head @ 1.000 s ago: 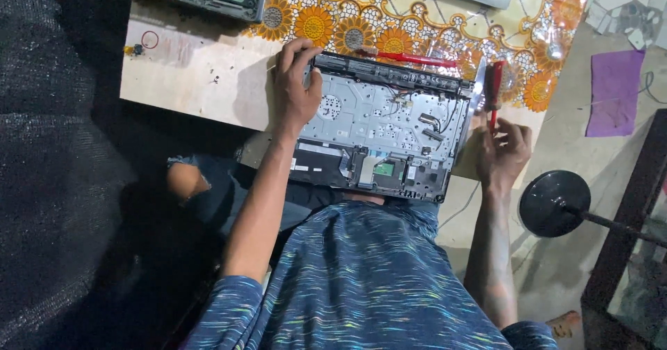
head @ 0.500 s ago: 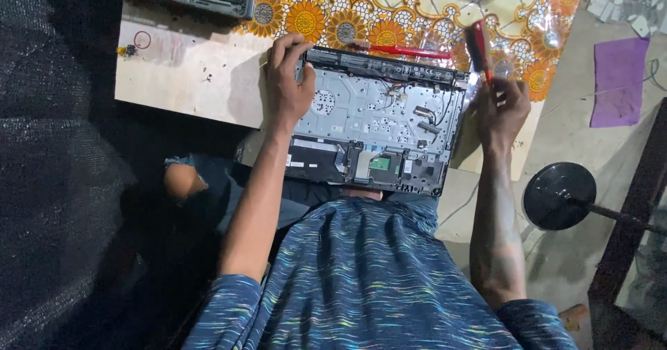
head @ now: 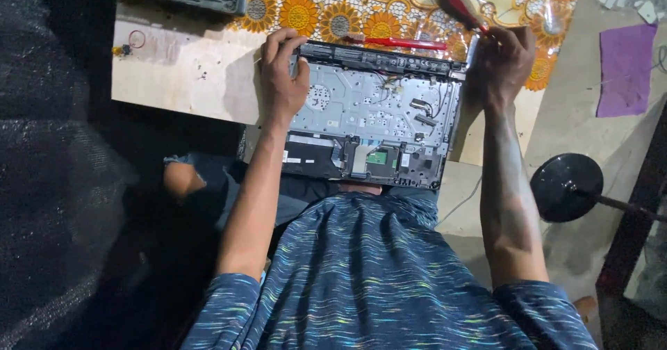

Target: The person places a motherboard into the laptop chassis, connects ribbon cables and wires to the board, and then picks up a hard drive enclosure.

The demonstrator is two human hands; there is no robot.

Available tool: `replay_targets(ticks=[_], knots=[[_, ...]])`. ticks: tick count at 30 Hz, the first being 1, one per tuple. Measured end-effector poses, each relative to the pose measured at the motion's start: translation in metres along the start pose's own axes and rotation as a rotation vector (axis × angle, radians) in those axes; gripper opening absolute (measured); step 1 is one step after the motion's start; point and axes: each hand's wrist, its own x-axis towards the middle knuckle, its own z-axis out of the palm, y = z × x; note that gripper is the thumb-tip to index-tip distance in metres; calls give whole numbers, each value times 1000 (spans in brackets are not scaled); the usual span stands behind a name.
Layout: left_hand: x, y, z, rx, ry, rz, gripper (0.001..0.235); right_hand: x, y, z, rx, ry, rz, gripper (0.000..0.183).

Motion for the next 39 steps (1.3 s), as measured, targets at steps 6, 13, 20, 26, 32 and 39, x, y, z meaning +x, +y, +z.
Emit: replay_targets(ticks=[6,13,20,26,32,39], knots=[[2,6,-4,40,-31,12,27,-5,-60,-30,145,157,-19,22],[4,12,-4,81,-54,-2,30,-79,-88,-52,138,115,34,11],[2,12,-2,74,-70,-45,31,-106,-112,-50,154,-78,81,20],[0,9,-3,93,-65,-47,31,-105,-122,-54,170,-126,40,12],[0,7,0,86,-62,-42,30,-113,-126,-75,195,-166,6,10],[1,8,-2,100,-55,-35,31,-134,-119,-67,115,-242,-117,29]])
